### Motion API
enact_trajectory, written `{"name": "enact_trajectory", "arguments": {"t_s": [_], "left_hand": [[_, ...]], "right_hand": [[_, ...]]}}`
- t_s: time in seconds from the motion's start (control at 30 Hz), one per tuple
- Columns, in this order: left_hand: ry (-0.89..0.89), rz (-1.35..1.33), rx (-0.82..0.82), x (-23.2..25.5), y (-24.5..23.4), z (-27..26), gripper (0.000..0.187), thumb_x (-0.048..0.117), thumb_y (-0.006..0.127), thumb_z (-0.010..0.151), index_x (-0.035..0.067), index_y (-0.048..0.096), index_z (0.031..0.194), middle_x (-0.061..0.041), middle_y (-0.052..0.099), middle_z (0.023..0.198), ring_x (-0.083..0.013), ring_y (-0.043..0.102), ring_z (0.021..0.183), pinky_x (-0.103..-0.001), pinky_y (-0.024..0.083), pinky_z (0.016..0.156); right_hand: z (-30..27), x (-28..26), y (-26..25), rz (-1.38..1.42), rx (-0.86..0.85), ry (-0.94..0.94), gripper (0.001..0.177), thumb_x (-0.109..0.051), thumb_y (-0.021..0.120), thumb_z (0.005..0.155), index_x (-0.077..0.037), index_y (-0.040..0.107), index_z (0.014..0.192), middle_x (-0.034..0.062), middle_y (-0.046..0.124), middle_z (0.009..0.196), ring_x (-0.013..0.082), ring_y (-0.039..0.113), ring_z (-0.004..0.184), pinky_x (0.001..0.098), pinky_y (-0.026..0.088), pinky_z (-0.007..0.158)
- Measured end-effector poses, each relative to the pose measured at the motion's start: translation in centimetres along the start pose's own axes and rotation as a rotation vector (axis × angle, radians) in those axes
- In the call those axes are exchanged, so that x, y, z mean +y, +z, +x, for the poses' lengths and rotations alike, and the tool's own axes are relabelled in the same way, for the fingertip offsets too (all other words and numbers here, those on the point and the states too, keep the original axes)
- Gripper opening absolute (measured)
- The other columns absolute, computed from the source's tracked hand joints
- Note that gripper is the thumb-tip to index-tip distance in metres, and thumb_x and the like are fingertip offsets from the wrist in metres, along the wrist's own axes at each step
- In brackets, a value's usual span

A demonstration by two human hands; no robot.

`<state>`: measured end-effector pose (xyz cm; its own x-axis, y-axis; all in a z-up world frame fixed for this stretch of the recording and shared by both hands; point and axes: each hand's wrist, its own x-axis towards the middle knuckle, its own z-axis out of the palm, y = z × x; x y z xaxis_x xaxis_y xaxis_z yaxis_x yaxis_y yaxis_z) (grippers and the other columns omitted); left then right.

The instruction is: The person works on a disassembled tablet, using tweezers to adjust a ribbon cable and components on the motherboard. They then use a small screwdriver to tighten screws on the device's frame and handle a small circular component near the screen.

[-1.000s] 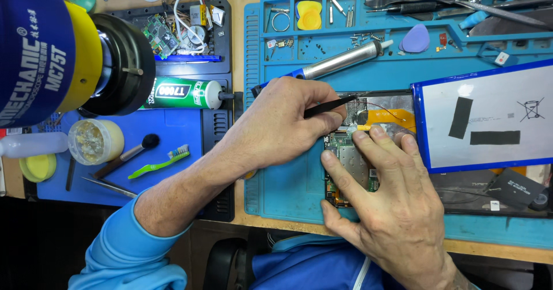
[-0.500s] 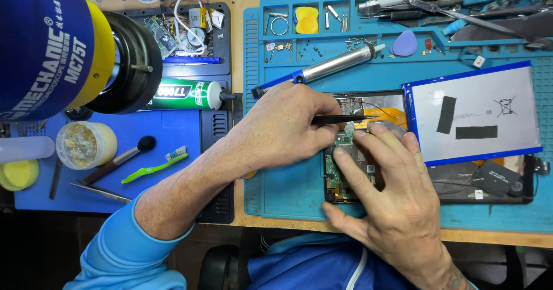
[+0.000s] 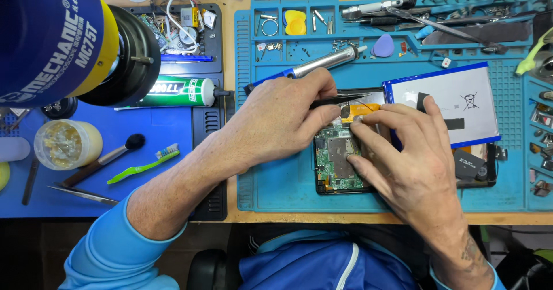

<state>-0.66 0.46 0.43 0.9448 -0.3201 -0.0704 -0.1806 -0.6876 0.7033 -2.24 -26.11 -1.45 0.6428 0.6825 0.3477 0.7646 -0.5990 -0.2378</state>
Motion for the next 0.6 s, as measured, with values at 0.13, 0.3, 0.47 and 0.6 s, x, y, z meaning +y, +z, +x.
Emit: {"name": "enact_trajectory", "arguments": {"t_s": [0.13, 0.3, 0.47, 0.6], "left_hand": [[-0.087, 0.192, -0.115, 0.0, -0.8, -0.1, 0.029, 0.043, 0.058, 0.109, 0.017, 0.068, 0.118, -0.01, 0.084, 0.098, -0.0485, 0.074, 0.094, -0.065, 0.051, 0.072], [-0.176, 0.273, -0.247, 0.6, -1.1, -0.1, 0.041, 0.049, 0.052, 0.117, 0.016, 0.067, 0.097, -0.006, 0.081, 0.094, -0.0461, 0.074, 0.089, -0.065, 0.053, 0.069], [-0.151, 0.308, -0.216, -0.3, -0.5, -0.3, 0.025, 0.039, 0.059, 0.115, 0.019, 0.069, 0.101, -0.003, 0.081, 0.095, -0.0409, 0.075, 0.085, -0.063, 0.053, 0.062], [-0.219, 0.229, -0.238, -0.2, -0.7, 0.0, 0.027, 0.04, 0.058, 0.113, 0.02, 0.072, 0.102, -0.001, 0.081, 0.093, -0.0373, 0.076, 0.085, -0.06, 0.054, 0.065]], "right_hand": [[-0.1, -0.3, 0.0, 0.045, -0.026, 0.067, 0.043, -0.03, 0.084, 0.104, -0.006, 0.077, 0.139, 0.0161, 0.071, 0.136, 0.0402, 0.068, 0.136, 0.0749, 0.039, 0.133], [0.0, 0.1, 0.5, 0.046, -0.038, 0.107, 0.046, -0.035, 0.082, 0.103, -0.006, 0.077, 0.138, 0.0151, 0.071, 0.14, 0.0408, 0.066, 0.141, 0.0735, 0.04, 0.133], [0.0, 0.4, 0.3, 0.081, -0.066, 0.149, 0.046, -0.035, 0.082, 0.103, -0.005, 0.079, 0.137, 0.0139, 0.071, 0.139, 0.0406, 0.066, 0.142, 0.0731, 0.041, 0.135], [-0.2, 0.8, 0.4, 0.074, -0.063, 0.164, 0.037, -0.034, 0.081, 0.103, -0.005, 0.082, 0.126, 0.0148, 0.074, 0.134, 0.0412, 0.07, 0.138, 0.0749, 0.044, 0.133]]}}
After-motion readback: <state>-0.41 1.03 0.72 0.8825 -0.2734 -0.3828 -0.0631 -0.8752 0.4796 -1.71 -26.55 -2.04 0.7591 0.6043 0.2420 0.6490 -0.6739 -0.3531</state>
